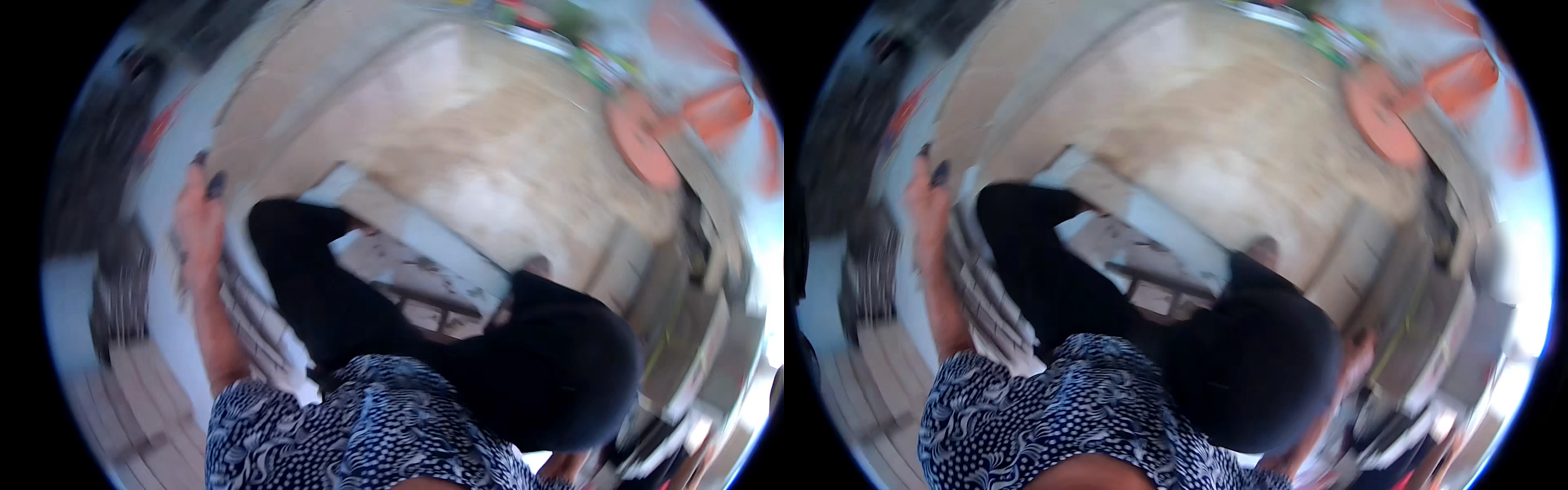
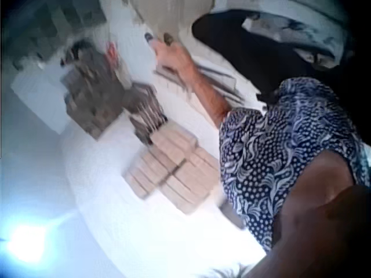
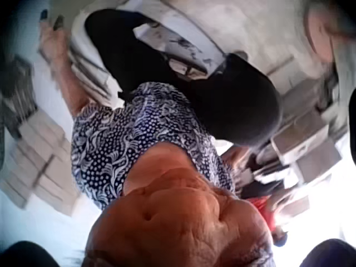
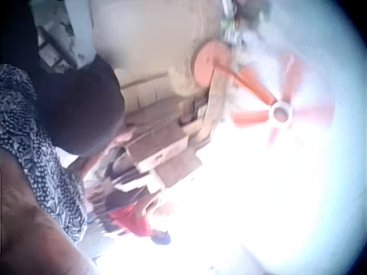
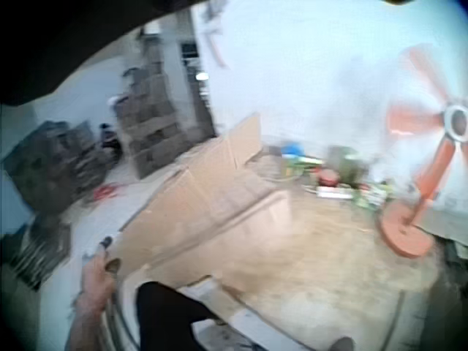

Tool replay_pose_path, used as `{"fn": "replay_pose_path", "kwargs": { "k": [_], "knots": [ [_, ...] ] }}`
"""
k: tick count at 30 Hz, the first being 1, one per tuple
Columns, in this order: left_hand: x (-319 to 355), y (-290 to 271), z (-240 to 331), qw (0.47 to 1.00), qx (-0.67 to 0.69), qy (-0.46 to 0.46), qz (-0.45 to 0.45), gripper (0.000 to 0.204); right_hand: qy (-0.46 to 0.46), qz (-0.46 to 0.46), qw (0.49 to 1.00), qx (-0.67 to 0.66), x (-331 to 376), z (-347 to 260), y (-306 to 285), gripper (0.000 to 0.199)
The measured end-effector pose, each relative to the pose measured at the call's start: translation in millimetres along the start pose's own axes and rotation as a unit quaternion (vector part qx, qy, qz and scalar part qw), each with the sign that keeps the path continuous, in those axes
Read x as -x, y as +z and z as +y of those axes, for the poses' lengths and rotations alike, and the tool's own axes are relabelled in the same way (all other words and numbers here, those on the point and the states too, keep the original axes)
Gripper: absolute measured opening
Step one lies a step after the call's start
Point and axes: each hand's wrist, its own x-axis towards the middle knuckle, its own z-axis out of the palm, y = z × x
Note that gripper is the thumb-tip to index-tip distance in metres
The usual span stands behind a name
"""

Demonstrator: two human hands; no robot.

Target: The person sits at a low table and repeatedly inserts thin cardboard strips into pre-cut slots on a larger cardboard frame. They handle the strips one at a time, aligning and pushing them into place to form a grid-like structure.

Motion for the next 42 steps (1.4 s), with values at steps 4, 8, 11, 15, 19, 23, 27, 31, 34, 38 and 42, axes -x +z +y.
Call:
{"fn": "replay_pose_path", "kwargs": {
  "k": [4, 8, 11, 15, 19, 23, 27, 31, 34, 38, 42],
  "knots": [
    [81, -4, -144, 0.99, -0.035, -0.117, 0.066, 0.043, -0.053, 0.051, 0.997, -0.024, 5, -26, 11, 0.032],
    [177, 39, -249, 0.963, 0.055, -0.258, 0.062, 0.05, -0.066, 0.081, 0.993, -0.056, -2, -32, 8, 0.025],
    [260, 89, -350, 0.94, 0.034, -0.337, -0.034, 0.05, -0.063, 0.086, 0.988, -0.108, -18, -15, 8, 0.02],
    [239, 128, -395, 0.939, -0.035, -0.288, -0.184, 0.049, -0.015, 0.134, 0.968, -0.214, -30, 2, 27, 0.013],
    [98, 148, -268, 0.945, 0.075, -0.234, -0.215, 0.054, -0.004, 0.199, 0.93, -0.308, -27, 27, -10, 0.009],
    [-58, 189, -174, 0.973, 0.171, -0.086, -0.131, 0.052, 0.035, 0.142, 0.881, -0.45, -23, 66, 5, 0.009],
    [-121, 242, -23, 0.962, 0.211, 0.096, -0.143, 0.046, 0.141, 0.025, 0.88, -0.454, -17, 71, 3, 0.014],
    [-149, 282, 109, 0.96, 0.139, 0.2, -0.137, 0.053, 0.065, 0.149, 0.894, -0.417, -1, 67, -13, 0.02],
    [-165, 319, 137, 0.97, 0.037, 0.238, 0.014, 0.056, 0.032, 0.168, 0.765, -0.621, -6, 72, -22, 0.032],
    [-189, 352, 126, 0.971, -0.034, 0.236, -0.004, 0.047, 0.005, 0.192, 0.828, -0.527, -5, 35, -43, 0.033],
    [-232, 315, 113, 0.982, 0.064, 0.146, -0.104, 0.034, -0.129, 0.085, 0.903, -0.4, -28, -135, -61, 0.029]
  ]
}}
